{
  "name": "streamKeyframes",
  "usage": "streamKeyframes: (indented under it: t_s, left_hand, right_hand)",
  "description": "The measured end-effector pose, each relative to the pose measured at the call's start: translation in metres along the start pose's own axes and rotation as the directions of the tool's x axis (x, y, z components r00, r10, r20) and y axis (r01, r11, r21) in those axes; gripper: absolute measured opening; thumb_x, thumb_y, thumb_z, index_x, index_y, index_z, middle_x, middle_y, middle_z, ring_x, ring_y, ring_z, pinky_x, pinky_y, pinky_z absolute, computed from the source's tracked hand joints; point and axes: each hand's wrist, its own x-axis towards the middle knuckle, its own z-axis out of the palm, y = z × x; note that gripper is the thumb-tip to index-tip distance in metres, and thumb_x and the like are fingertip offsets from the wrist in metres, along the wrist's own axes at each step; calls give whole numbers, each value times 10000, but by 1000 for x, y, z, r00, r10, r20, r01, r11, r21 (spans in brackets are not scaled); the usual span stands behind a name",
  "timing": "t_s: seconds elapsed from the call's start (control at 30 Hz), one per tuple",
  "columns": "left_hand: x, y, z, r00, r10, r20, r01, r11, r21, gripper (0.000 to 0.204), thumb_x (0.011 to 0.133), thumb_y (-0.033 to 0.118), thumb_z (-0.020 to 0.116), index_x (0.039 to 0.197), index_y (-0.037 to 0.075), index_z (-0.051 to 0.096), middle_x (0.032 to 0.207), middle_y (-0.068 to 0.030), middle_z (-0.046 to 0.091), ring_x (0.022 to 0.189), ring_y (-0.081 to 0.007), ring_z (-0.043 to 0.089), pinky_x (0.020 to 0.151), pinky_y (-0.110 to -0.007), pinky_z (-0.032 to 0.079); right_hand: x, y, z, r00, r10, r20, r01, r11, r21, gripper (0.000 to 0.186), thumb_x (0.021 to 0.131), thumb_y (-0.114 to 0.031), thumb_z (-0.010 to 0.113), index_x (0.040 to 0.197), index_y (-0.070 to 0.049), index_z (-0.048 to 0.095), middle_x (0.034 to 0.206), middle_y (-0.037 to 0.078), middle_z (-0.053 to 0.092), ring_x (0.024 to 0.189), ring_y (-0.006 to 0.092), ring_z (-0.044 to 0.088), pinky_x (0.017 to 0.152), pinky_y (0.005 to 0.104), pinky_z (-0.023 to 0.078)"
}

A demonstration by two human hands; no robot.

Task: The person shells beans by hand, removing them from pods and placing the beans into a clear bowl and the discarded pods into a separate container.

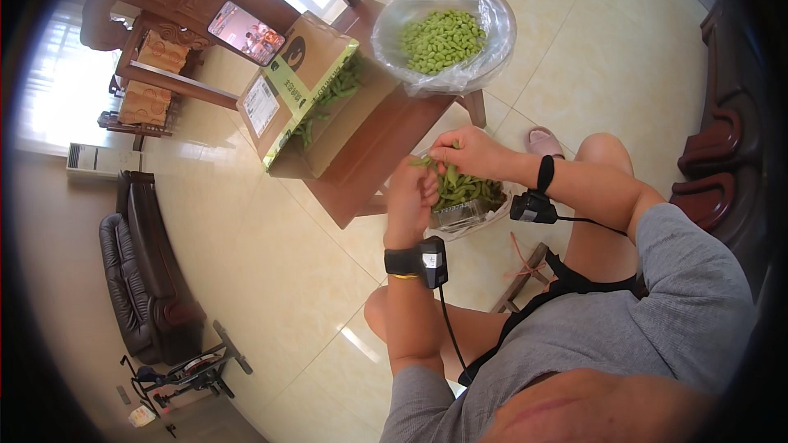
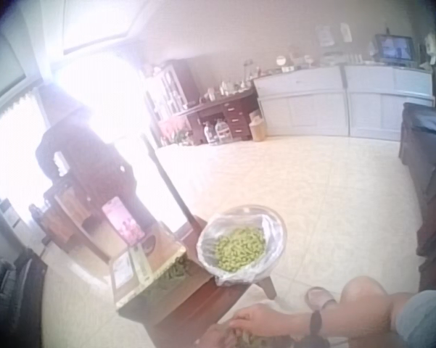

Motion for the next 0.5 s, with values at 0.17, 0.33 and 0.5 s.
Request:
streamKeyframes:
  t_s: [0.17,0.33,0.5]
  left_hand:
    - [3,-7,2,990,97,-103,-76,979,188,69,812,86,453,757,88,412,618,7,398,511,-51,312,410,-194,216]
    - [5,-16,9,941,336,-51,-240,764,599,95,869,148,501,782,109,499,622,39,423,502,-43,355,427,-186,255]
    - [1,-3,4,997,77,-24,-72,983,169,91,876,146,503,797,103,495,635,35,428,504,-42,353,420,-179,249]
  right_hand:
    - [-1,-13,-2,968,244,61,-251,938,239,217,919,-223,547,838,-36,620,713,-11,600,514,45,456,465,190,364]
    - [4,-8,-6,960,274,59,-280,930,239,225,916,-225,552,822,-32,621,698,-10,604,499,51,454,451,192,361]
    - [5,-11,-7,997,69,-22,-70,997,-20,221,907,-208,561,831,-16,640,680,-2,618,545,63,512,511,214,421]
